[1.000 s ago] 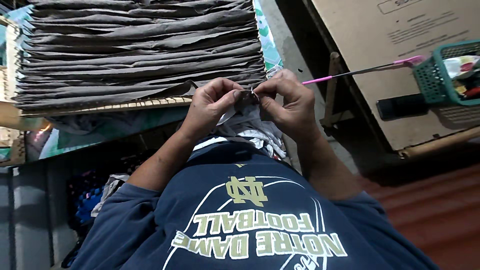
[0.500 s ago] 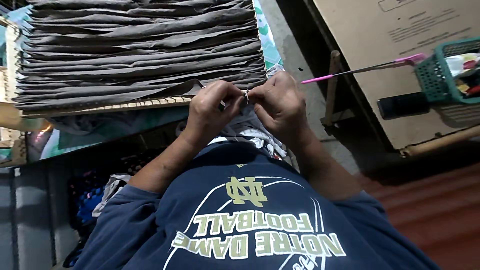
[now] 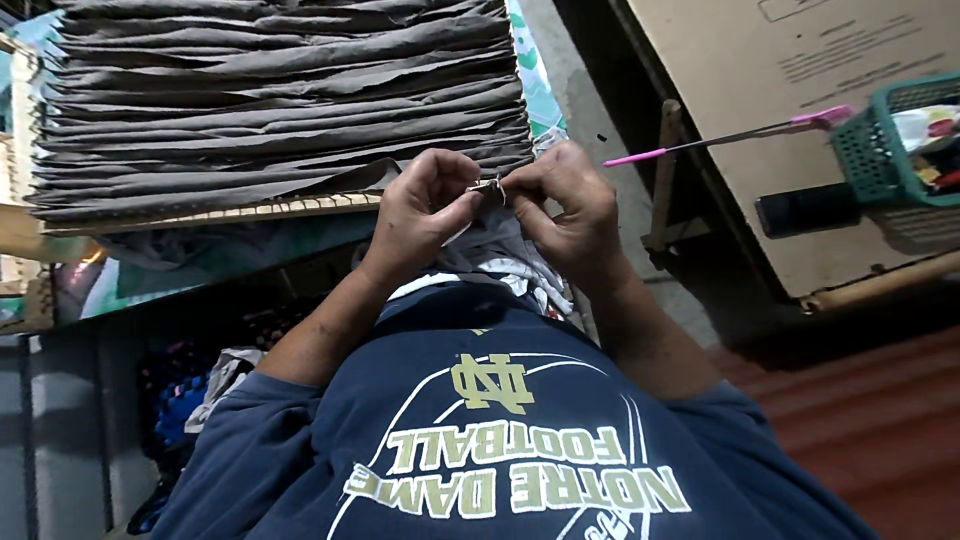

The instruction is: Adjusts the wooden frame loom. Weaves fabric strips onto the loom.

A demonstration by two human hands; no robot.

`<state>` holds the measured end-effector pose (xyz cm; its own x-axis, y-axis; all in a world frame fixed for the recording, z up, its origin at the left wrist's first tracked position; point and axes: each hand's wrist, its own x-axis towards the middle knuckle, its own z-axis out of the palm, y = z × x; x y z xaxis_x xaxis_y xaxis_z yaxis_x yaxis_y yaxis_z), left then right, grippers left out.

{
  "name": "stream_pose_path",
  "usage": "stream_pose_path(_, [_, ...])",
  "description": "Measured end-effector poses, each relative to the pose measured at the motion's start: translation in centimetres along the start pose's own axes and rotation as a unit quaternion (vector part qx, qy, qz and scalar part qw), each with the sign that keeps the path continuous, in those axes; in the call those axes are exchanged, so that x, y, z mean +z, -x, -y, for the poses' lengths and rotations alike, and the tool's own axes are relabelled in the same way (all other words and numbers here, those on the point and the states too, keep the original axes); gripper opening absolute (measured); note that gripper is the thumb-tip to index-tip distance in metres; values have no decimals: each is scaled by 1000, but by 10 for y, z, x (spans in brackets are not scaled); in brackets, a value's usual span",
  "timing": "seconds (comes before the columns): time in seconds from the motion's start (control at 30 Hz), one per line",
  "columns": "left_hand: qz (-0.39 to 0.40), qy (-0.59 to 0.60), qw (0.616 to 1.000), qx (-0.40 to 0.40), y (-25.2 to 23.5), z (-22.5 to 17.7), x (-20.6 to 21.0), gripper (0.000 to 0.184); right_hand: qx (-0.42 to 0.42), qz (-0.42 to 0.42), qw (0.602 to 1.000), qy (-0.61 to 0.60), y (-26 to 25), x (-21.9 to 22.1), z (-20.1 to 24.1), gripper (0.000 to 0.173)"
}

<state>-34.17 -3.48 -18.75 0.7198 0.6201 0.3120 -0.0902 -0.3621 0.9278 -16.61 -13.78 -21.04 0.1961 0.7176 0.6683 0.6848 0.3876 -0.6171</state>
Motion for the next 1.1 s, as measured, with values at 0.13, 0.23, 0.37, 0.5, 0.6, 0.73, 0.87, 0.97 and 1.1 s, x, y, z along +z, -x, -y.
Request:
stream_pose_path(0.13, [-2,25,999,-19,0,1,-1,14,-2,-3,1000,-8,0,0,-1,12])
stream_pose_path(0.23, [-4,35,999,-23,-1,2,-2,11,-2,3,1000,-13,1,-1,-1,13])
stream_pose_path(0.37, [11,70,996,-49,-1,3,-3,10,1,10,999,-31,0,-2,-2,13])
stream_pose_path(0.5, [35,143,982,-116,-1,0,-4,11,5,14,997,-82,-1,-3,-3,13])
stream_pose_path(0.6, [39,196,968,-153,-2,-2,-3,12,15,15,992,-121,-1,-3,-3,12])
stream_pose_path(0.73, [46,211,965,-152,-2,-1,-3,11,22,18,990,-135,-1,-4,-3,12])
stream_pose_path(0.87, [51,209,966,-146,-3,0,-3,11,22,24,989,-146,-1,-5,-4,11])
stream_pose_path(0.97, [63,218,963,-145,-4,-1,-3,11,43,30,981,-189,-1,-5,-4,11])
stream_pose_path(1.1, [61,216,964,-141,-4,0,0,10,73,29,971,-226,0,-3,-3,10])
